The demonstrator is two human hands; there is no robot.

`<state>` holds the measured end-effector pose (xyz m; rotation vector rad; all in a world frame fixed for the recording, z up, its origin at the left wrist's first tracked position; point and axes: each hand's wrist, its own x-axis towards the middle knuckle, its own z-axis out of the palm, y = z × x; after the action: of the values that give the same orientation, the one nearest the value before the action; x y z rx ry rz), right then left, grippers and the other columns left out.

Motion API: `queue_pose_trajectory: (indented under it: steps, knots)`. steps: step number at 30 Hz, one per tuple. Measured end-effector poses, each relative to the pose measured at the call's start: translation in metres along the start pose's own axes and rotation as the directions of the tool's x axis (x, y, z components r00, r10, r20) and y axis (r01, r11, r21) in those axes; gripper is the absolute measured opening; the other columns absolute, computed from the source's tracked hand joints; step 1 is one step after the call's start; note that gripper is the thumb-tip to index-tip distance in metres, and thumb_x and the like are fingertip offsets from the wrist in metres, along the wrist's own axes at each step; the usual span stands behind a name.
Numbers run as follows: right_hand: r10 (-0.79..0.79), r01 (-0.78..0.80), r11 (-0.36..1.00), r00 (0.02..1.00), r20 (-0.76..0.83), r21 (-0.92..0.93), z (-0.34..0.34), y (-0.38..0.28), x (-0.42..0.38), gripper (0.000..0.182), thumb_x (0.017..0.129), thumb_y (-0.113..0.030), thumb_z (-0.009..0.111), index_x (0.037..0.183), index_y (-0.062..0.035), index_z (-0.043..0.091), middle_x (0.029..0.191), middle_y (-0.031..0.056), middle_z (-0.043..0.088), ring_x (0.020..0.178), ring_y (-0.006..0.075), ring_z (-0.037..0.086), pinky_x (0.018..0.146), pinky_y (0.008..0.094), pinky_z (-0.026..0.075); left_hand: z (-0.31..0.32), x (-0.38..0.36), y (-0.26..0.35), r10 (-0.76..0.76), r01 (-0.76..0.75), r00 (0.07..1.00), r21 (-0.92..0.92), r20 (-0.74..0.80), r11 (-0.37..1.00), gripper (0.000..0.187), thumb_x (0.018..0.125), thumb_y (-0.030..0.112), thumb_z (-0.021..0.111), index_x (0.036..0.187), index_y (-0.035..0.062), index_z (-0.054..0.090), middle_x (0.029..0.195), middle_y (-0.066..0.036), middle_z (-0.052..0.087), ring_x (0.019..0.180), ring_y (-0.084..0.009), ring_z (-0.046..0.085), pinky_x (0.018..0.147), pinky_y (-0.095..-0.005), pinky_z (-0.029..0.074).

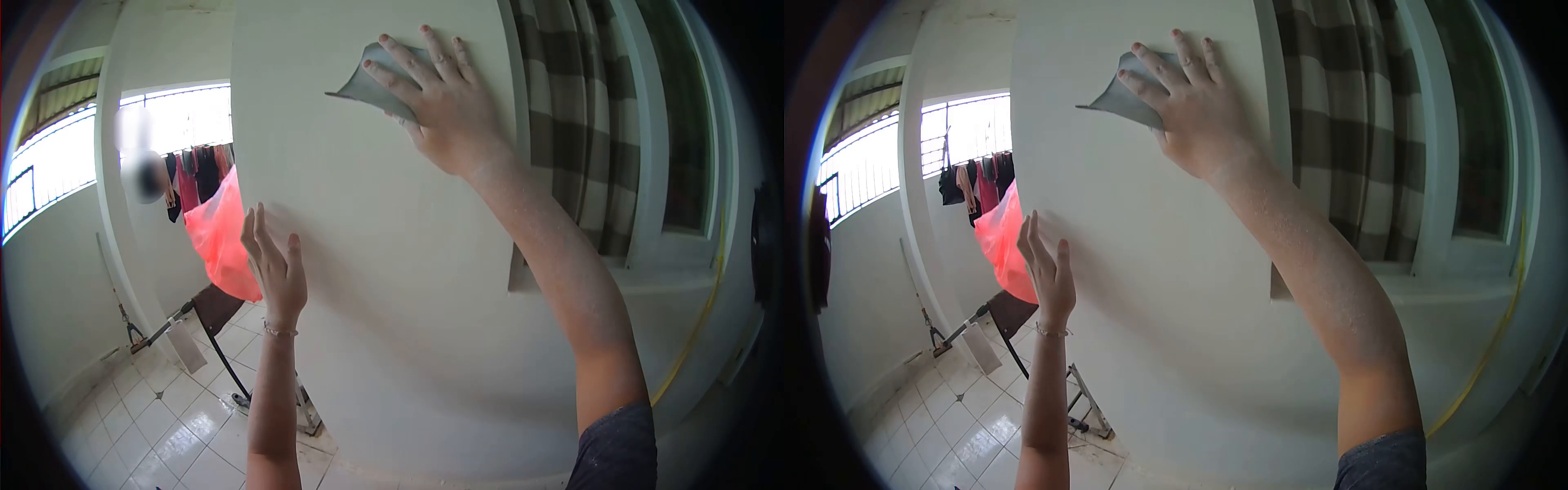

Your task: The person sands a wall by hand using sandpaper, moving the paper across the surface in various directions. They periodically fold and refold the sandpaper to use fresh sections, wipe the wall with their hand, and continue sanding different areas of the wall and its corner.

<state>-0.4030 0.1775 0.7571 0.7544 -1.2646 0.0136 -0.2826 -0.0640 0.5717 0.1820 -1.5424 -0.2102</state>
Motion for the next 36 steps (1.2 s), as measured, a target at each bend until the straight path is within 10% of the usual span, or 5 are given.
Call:
queue_pose_trajectory:
  steps: [3,8,18,24,36]
  knots:
    - [0.014,-0.012,0.999,0.997,-0.075,0.039,0.027,0.029,0.082,0.060,0.099,-0.029,0.061,0.155,-0.0348,0.040,0.166,-0.0029,0.030,0.155,0.0312,0.021,0.128,0.0504,0.018,0.018,0.078,-0.008,-0.139,0.140,0.980,-0.006,-0.143,0.990,0.064,0.101,0.032,0.051,0.155,0.0028,0.031,0.155,-0.024,0.028,0.144,-0.0423,0.030,0.116,-0.0548,0.025]
    - [-0.155,0.174,0.981,0.969,0.190,-0.086,0.005,0.047,0.173,0.055,0.111,-0.032,0.034,0.162,-0.0193,0.021,0.170,0.0086,0.015,0.156,0.0359,0.011,0.130,0.0506,0.010,0.026,0.136,-0.007,-0.493,0.465,0.862,-0.205,-0.115,0.861,0.039,0.107,0.037,0.045,0.094,0.0004,0.047,0.077,-0.004,0.049,0.072,-0.0172,0.047,0.070,-0.0344,0.041]
    - [-0.217,0.220,0.975,0.973,0.080,-0.030,0.031,-0.008,0.143,0.064,0.095,-0.022,0.065,0.153,-0.0380,0.043,0.166,-0.0026,0.032,0.155,0.0315,0.021,0.127,0.0541,0.019,0.003,0.116,-0.038,-0.395,0.359,0.910,-0.711,0.125,0.604,0.049,0.108,0.042,0.039,0.112,-0.0053,0.049,0.105,-0.010,0.049,0.099,-0.0201,0.049,0.092,-0.0339,0.039]
    - [-0.267,0.217,0.964,0.785,0.559,0.155,-0.006,-0.064,0.110,0.089,0.073,-0.017,0.076,0.151,-0.0448,0.044,0.169,-0.0037,0.026,0.155,0.0441,0.015,0.123,0.0646,0.022,0.001,0.106,-0.035,-0.320,0.327,0.944,-0.395,0.087,0.858,0.086,0.101,0.062,0.032,0.147,-0.0110,0.032,0.136,-0.025,0.044,0.124,-0.0370,0.042,0.106,-0.0498,0.029]
    - [-0.459,0.465,0.878,0.747,0.481,0.114,0.004,-0.049,0.099,0.052,0.105,-0.033,0.038,0.155,-0.0474,0.036,0.169,-0.0118,0.024,0.155,0.0366,0.020,0.123,0.0646,0.015,0.008,0.100,-0.026,-0.404,0.419,0.903,-0.096,0.147,0.903,0.080,0.100,0.053,0.045,0.149,-0.0082,0.027,0.145,-0.026,0.044,0.122,-0.0376,0.042,0.103,-0.0504,0.030]
